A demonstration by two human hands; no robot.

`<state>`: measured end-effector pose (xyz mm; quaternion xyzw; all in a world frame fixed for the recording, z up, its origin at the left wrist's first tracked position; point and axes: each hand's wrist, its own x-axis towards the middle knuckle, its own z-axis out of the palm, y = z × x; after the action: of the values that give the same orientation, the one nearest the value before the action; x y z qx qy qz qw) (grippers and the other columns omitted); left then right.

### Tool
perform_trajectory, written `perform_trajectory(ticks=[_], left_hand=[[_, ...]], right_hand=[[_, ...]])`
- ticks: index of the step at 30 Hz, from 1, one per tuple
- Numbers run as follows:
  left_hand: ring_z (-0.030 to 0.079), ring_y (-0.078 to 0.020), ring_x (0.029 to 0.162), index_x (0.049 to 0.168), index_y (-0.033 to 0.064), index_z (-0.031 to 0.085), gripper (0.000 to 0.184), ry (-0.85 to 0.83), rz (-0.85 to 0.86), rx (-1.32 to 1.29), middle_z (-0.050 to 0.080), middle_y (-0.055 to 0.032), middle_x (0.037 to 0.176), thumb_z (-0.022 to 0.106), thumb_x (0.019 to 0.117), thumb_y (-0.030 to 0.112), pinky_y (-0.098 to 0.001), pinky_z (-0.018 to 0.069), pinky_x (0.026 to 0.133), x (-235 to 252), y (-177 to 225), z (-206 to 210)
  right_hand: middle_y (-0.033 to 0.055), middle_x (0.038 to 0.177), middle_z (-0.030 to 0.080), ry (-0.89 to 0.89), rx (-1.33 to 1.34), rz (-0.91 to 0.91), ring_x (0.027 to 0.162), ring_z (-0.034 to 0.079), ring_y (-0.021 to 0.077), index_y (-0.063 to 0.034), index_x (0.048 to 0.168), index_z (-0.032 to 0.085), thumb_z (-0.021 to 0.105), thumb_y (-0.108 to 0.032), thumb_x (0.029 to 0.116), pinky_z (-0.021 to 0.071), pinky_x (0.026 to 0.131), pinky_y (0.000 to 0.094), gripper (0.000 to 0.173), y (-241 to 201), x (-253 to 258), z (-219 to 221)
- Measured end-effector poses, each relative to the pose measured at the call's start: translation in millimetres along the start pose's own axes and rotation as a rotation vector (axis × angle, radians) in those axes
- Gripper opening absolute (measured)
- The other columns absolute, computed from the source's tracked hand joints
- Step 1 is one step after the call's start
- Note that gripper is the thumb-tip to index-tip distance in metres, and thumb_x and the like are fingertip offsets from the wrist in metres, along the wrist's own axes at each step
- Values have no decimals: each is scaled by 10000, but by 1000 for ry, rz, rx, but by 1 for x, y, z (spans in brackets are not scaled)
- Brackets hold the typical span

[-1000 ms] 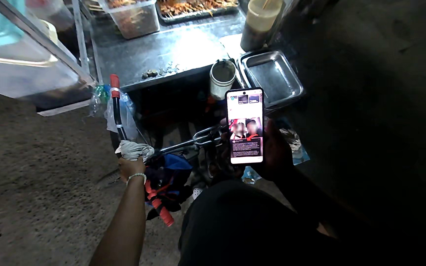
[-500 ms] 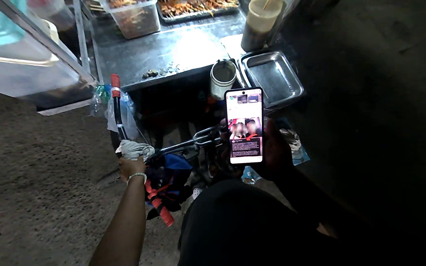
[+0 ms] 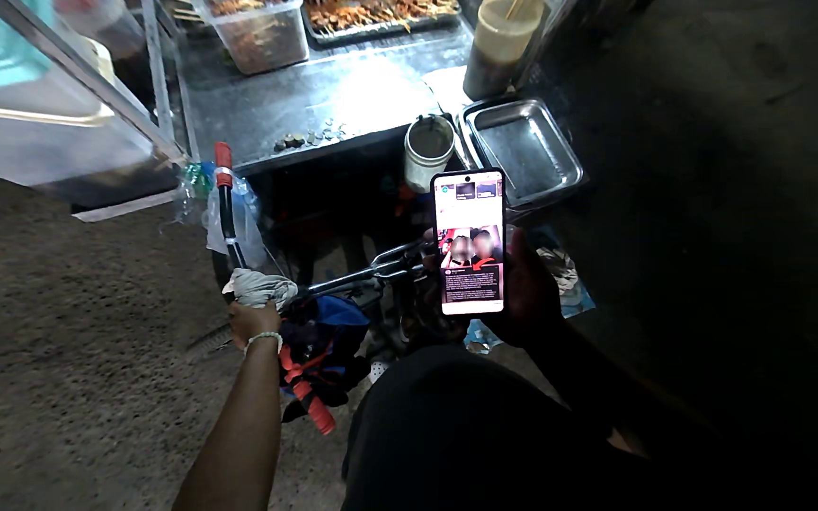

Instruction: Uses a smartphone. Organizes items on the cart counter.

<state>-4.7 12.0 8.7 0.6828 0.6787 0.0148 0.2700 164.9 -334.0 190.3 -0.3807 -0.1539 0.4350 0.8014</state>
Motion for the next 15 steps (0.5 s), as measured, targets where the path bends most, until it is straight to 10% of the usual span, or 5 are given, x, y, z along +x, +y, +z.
perform_trajectory(ticks=[15], left_hand=[[522, -444, 1343, 1521, -45, 368, 764, -5, 13, 4, 512, -318, 1445, 728, 931, 279, -583, 428, 1095, 0, 0, -1]], right_hand=[[166, 1239, 690, 23, -10, 0, 1000, 737, 297, -174, 1374, 561, 472, -733, 968, 649, 726, 432, 698, 0, -1, 2]])
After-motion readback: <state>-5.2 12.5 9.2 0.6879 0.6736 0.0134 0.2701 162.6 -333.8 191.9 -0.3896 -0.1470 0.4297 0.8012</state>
